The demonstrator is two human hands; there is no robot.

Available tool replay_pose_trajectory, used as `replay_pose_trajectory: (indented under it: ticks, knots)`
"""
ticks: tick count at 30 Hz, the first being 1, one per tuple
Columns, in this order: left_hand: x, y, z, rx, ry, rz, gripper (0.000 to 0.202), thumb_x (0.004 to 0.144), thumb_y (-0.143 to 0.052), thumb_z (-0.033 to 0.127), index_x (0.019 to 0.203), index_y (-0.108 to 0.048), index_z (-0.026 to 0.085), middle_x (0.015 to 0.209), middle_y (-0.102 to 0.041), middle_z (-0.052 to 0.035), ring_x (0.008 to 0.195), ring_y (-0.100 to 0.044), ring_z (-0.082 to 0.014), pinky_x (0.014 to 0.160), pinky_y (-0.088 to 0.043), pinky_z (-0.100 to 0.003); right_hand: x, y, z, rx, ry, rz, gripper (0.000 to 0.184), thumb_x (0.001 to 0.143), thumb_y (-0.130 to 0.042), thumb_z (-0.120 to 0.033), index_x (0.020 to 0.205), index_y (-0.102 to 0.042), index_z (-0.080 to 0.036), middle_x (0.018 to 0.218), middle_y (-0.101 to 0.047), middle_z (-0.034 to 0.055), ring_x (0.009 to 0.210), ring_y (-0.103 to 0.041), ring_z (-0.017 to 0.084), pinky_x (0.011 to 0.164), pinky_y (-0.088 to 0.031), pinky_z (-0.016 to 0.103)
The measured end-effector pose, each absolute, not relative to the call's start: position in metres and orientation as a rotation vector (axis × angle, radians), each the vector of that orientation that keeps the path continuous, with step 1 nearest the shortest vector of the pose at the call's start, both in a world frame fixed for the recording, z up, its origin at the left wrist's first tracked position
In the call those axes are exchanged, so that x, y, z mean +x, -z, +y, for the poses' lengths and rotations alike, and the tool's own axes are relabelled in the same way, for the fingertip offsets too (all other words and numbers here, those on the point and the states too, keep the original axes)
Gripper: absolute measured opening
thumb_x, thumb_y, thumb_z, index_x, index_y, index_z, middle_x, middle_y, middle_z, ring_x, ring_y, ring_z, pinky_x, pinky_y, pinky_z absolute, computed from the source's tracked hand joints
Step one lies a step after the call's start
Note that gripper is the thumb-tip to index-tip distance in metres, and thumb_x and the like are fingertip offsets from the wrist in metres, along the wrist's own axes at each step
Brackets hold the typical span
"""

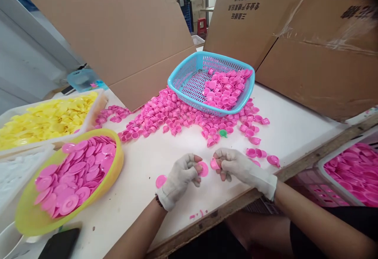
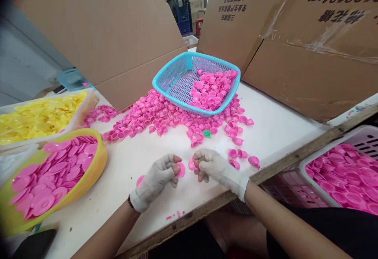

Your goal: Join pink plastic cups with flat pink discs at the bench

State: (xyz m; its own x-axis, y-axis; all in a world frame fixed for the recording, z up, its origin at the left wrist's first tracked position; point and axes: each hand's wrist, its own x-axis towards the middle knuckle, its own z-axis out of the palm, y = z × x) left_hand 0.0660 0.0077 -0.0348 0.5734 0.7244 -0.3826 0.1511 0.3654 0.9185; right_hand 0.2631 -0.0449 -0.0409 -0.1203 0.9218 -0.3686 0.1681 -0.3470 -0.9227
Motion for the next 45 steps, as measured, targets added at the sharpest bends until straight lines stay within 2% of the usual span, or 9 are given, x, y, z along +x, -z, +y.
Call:
replay_pose_trajectory:
  ticks: [6, 12, 18, 26, 31, 35, 38, 42, 45]
  knots:
    - [0.083, 0.031, -0.012, 0.934, -0.517, 0.796, 0.027, 0.072, -0.069, 0.033, 0.08, -0.052, 0.013, 0.067, -0.058, -0.0001, 0.055, -0.056, -0.0079, 0.052, -0.049, -0.02, 0.243, 0.04, -0.055, -1.173, -1.732, -0.882, 0.012, 0.07, -0.054, -0.021, 0.081, -0.049, -0.019, 0.06, -0.057, -0.0045, 0.047, -0.051, 0.007, 0.045, -0.035, 0.018]
    - [0.08, 0.035, -0.008, 0.994, -0.588, 1.051, 0.027, 0.073, -0.07, 0.032, 0.081, -0.053, 0.013, 0.066, -0.06, 0.0003, 0.055, -0.061, -0.0115, 0.054, -0.055, -0.025, 0.25, 0.042, -0.058, -1.446, -1.386, -0.907, 0.011, 0.073, -0.054, -0.026, 0.081, -0.048, -0.019, 0.059, -0.053, -0.006, 0.044, -0.052, 0.008, 0.041, -0.034, 0.02]
    - [0.084, 0.032, -0.017, 1.056, -0.597, 1.085, 0.024, 0.075, -0.066, 0.034, 0.08, -0.057, 0.012, 0.062, -0.063, -0.0014, 0.058, -0.063, -0.0134, 0.062, -0.056, -0.029, 0.245, 0.038, -0.066, -1.668, -0.941, -1.452, 0.011, 0.084, -0.045, -0.026, 0.073, -0.045, -0.022, 0.059, -0.049, -0.0046, 0.051, -0.053, 0.011, 0.051, -0.037, 0.024]
    - [0.086, 0.032, -0.031, 1.367, -0.656, 1.07, 0.022, 0.075, -0.067, 0.035, 0.078, -0.059, 0.015, 0.068, -0.063, -0.0006, 0.063, -0.057, -0.0114, 0.059, -0.047, -0.022, 0.23, 0.042, -0.075, -1.929, -0.367, -1.8, 0.011, 0.084, -0.039, -0.023, 0.077, -0.047, -0.022, 0.067, -0.06, 0.0041, 0.057, -0.056, 0.018, 0.052, -0.029, 0.028]
    - [0.085, 0.038, -0.035, 1.814, -0.637, 1.109, 0.021, 0.083, -0.057, 0.038, 0.077, -0.058, 0.017, 0.068, -0.061, -0.0017, 0.06, -0.054, -0.0119, 0.057, -0.044, -0.024, 0.238, 0.046, -0.078, -1.843, -0.71, -1.719, 0.01, 0.078, -0.038, -0.016, 0.074, -0.044, -0.022, 0.065, -0.057, 0.0014, 0.059, -0.056, 0.017, 0.056, -0.036, 0.027]
    - [0.08, 0.048, -0.025, 2.336, -0.607, 0.956, 0.017, 0.088, -0.049, 0.028, 0.082, -0.06, 0.016, 0.083, -0.065, -0.0086, 0.075, -0.06, -0.0175, 0.067, -0.046, -0.028, 0.254, 0.042, -0.073, -1.566, -1.205, -1.485, 0.02, 0.069, -0.037, -0.009, 0.078, -0.051, -0.021, 0.07, -0.057, -0.0013, 0.065, -0.056, 0.013, 0.063, -0.043, 0.025]
    - [0.077, 0.059, -0.018, 2.646, -0.521, 0.761, 0.022, 0.09, -0.04, 0.019, 0.087, -0.062, 0.017, 0.086, -0.065, -0.0102, 0.08, -0.06, -0.0191, 0.07, -0.046, -0.03, 0.26, 0.042, -0.066, -1.506, -1.523, -1.168, 0.022, 0.071, -0.039, -0.013, 0.087, -0.052, -0.019, 0.073, -0.059, -0.001, 0.06, -0.058, 0.012, 0.06, -0.046, 0.025]
    - [0.077, 0.066, -0.021, 2.749, -0.478, 0.562, 0.027, 0.09, -0.035, 0.013, 0.087, -0.062, 0.017, 0.085, -0.064, -0.0094, 0.079, -0.059, -0.0187, 0.068, -0.047, -0.03, 0.26, 0.045, -0.059, -1.567, -1.654, -1.155, 0.008, 0.078, -0.047, -0.024, 0.08, -0.051, -0.018, 0.062, -0.056, -0.0035, 0.047, -0.055, 0.009, 0.049, -0.043, 0.022]
    - [0.075, 0.059, -0.026, 2.494, -0.543, 0.663, 0.017, 0.086, -0.043, 0.017, 0.085, -0.06, 0.018, 0.092, -0.062, -0.0098, 0.083, -0.059, -0.0186, 0.071, -0.049, -0.031, 0.26, 0.048, -0.059, -1.656, -1.626, -1.264, 0.005, 0.077, -0.052, -0.023, 0.078, -0.05, -0.019, 0.051, -0.055, -0.0054, 0.044, -0.053, 0.009, 0.045, -0.038, 0.019]
